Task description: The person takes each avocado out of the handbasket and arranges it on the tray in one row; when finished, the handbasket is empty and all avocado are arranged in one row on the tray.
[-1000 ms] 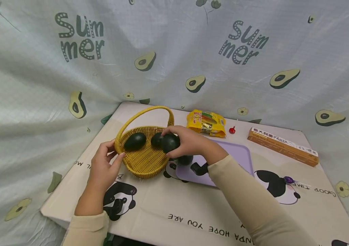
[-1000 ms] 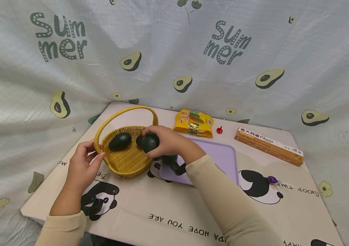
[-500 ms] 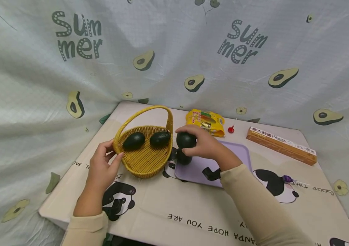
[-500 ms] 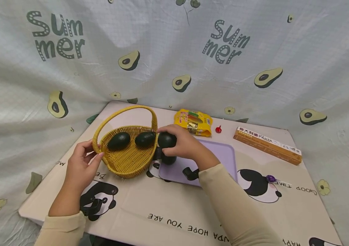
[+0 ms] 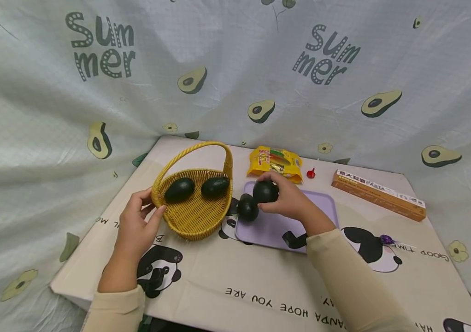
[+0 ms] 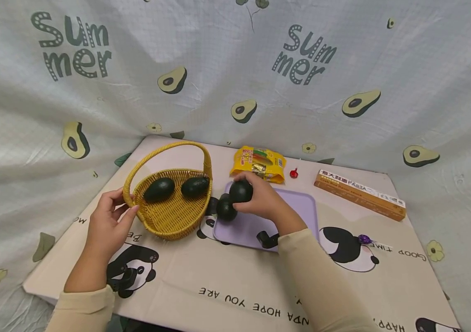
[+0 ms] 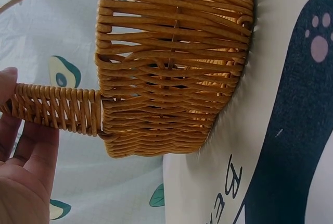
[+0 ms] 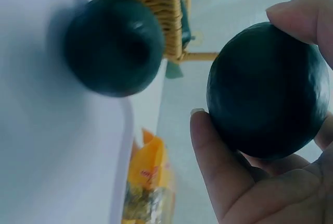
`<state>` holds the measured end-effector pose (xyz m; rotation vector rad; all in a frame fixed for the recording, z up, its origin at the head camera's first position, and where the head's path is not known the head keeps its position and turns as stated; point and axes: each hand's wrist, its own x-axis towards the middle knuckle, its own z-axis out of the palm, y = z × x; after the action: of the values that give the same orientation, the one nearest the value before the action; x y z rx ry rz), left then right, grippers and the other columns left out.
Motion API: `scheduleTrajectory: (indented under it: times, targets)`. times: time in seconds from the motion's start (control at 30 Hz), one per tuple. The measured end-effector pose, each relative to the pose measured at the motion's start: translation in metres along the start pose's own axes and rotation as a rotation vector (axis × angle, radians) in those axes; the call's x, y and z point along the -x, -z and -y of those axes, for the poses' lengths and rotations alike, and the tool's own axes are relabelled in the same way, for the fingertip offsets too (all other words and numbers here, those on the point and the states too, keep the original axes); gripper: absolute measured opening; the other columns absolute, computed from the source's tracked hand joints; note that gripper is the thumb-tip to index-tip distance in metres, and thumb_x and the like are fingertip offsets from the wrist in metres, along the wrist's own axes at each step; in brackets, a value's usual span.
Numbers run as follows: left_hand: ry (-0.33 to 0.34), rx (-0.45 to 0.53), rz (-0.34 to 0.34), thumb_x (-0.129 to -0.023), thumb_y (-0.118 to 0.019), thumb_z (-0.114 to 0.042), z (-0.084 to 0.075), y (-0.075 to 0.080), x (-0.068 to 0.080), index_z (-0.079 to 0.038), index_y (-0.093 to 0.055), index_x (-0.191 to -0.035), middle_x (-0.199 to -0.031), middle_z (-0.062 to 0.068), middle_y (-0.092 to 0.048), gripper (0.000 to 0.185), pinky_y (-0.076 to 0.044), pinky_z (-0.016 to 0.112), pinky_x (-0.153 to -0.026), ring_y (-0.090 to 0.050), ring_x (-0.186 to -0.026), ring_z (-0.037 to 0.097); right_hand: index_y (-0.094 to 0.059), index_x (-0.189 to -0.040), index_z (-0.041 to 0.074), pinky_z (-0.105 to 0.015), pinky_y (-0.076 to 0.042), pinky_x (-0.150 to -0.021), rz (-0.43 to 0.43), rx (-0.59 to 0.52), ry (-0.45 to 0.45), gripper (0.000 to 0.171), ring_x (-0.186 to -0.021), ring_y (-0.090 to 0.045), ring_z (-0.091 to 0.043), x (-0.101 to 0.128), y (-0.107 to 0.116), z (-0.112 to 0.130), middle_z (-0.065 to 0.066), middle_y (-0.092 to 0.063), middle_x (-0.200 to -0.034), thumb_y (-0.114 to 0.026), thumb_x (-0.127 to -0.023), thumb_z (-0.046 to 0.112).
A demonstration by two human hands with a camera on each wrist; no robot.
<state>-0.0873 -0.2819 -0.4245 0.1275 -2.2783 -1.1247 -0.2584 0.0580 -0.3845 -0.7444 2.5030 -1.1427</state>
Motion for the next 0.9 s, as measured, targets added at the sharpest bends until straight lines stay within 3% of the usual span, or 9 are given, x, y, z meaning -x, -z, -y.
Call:
scheduleTrajectory:
  times: [0.23,0.5,0.73,0.9]
  targets:
    - [0.001,-0.002,-0.001,-0.093,-0.071,0.005,0.000,0.000,0.000,0.000,-0.047,-0.141,-0.130,0.017,-0.058,0.054,-0.050,0.033,-0.107,-0.061,-0.125,0.031,-0.053,-0.141,0.029,-0.056,-0.055,-0.105,0.009,0.015,-0.042,0.072,-0.122,-0.054,-0.035,0.002,-0.001,-0.016,-0.007,-0.053,-0.144,-0.087,-0.077,0.022]
    - [0.000,0.003,0.000,-0.092,-0.071,0.005,0.001,0.000,0.000,0.001,-0.046,-0.141,-0.131,0.017,-0.058,0.054,-0.050,0.033,-0.107,-0.060,-0.125,0.031,-0.056,-0.133,0.026,-0.054,-0.056,-0.104,0.017,-0.013,-0.057,0.065,-0.120,-0.055,-0.035,0.004,-0.005,-0.033,-0.008,-0.057,-0.136,-0.087,-0.076,0.022]
    - [-0.027,0.017,-0.002,-0.092,-0.070,0.006,0.000,0.002,-0.001,0.002,-0.046,-0.141,-0.130,0.019,-0.058,0.054,-0.050,0.031,-0.108,-0.060,-0.124,0.033,-0.048,-0.149,0.021,-0.058,-0.051,-0.109,0.035,0.037,-0.096,0.082,-0.124,-0.053,-0.034,0.006,-0.009,-0.044,-0.011,-0.052,-0.148,-0.086,-0.077,0.026]
    - [-0.020,0.021,0.002,-0.092,-0.070,0.006,0.001,0.001,0.000,0.001,-0.046,-0.140,-0.131,0.018,-0.058,0.054,-0.050,0.031,-0.108,-0.060,-0.124,0.032,-0.050,-0.149,0.018,-0.058,-0.048,-0.112,0.037,0.044,-0.106,0.082,-0.128,-0.050,-0.033,0.007,-0.015,-0.052,-0.010,-0.048,-0.153,-0.086,-0.076,0.027]
